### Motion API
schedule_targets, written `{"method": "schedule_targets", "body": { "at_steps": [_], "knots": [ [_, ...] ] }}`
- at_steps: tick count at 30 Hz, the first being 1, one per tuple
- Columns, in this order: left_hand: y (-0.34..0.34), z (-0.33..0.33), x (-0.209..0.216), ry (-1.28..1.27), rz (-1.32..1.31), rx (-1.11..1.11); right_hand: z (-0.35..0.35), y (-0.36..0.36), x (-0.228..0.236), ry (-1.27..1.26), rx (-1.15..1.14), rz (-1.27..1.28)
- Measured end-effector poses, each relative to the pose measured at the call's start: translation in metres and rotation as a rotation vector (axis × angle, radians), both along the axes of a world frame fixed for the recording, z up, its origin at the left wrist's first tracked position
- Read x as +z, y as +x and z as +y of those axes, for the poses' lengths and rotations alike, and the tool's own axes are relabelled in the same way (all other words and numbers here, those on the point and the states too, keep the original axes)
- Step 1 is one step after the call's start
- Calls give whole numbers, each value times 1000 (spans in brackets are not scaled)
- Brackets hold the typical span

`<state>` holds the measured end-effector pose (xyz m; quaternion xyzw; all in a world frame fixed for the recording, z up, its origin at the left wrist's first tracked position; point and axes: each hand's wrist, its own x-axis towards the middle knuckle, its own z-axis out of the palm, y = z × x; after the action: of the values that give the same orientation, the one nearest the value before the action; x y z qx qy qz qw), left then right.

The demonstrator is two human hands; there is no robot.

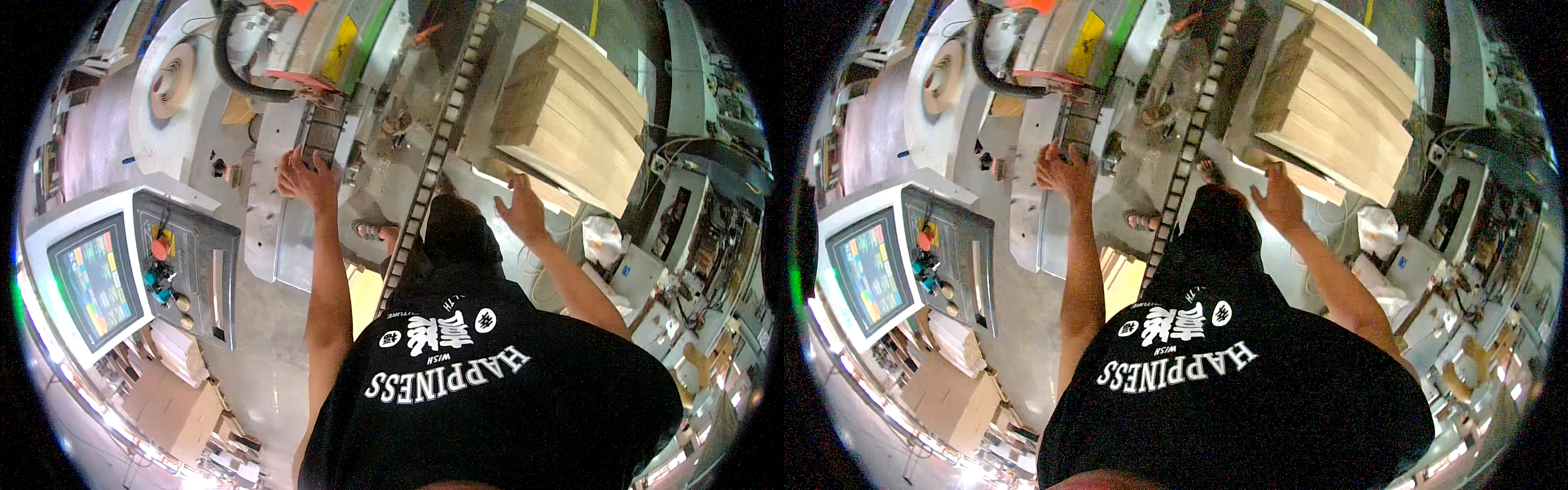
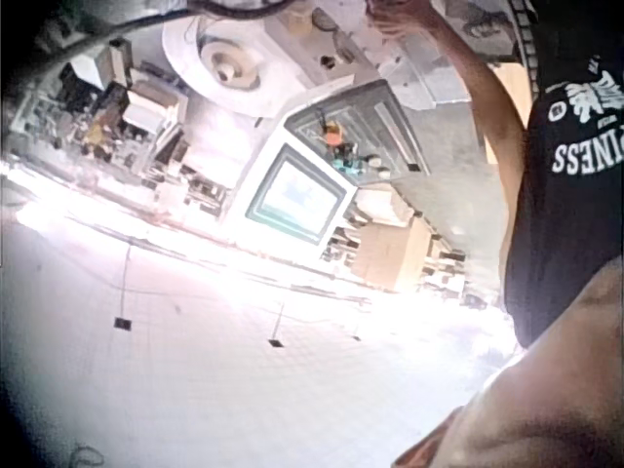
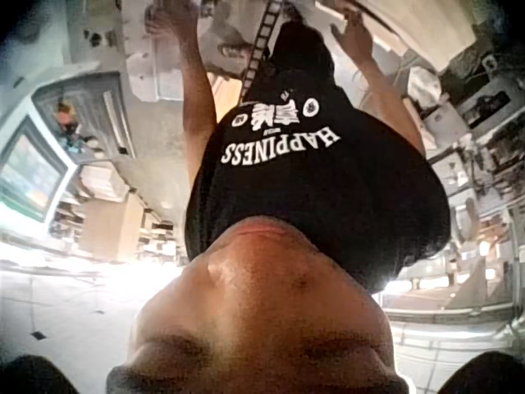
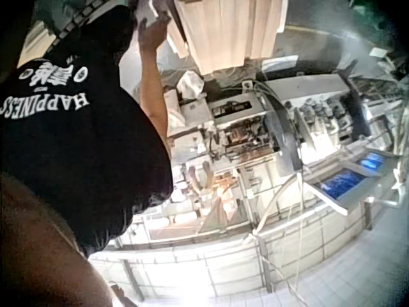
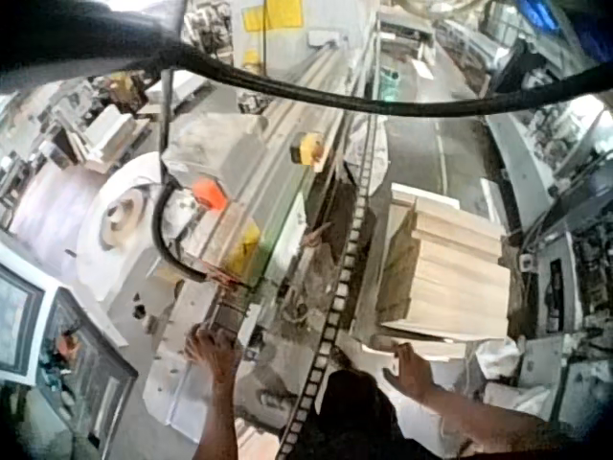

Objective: The person picks up wooden planks from a stack and feeds them one by one into a woodworking machine. The planks are guided through the machine's rollers and exit on the other side. The person repeats this process for multiple planks.

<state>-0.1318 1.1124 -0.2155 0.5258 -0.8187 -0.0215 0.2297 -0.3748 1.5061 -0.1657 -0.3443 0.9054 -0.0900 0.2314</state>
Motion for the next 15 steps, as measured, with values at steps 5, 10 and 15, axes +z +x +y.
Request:
{"method": "schedule_targets", "body": {
  "at_steps": [5,10,15],
  "knots": [
    [29,89,24,85,60,-46,34,-25,-19,367,-65,134],
    [46,146,32,263,131,-14,31,-44,-23,333,-36,130],
    [38,171,69,211,135,-319,-28,-13,42,291,222,183]
  ]
}}
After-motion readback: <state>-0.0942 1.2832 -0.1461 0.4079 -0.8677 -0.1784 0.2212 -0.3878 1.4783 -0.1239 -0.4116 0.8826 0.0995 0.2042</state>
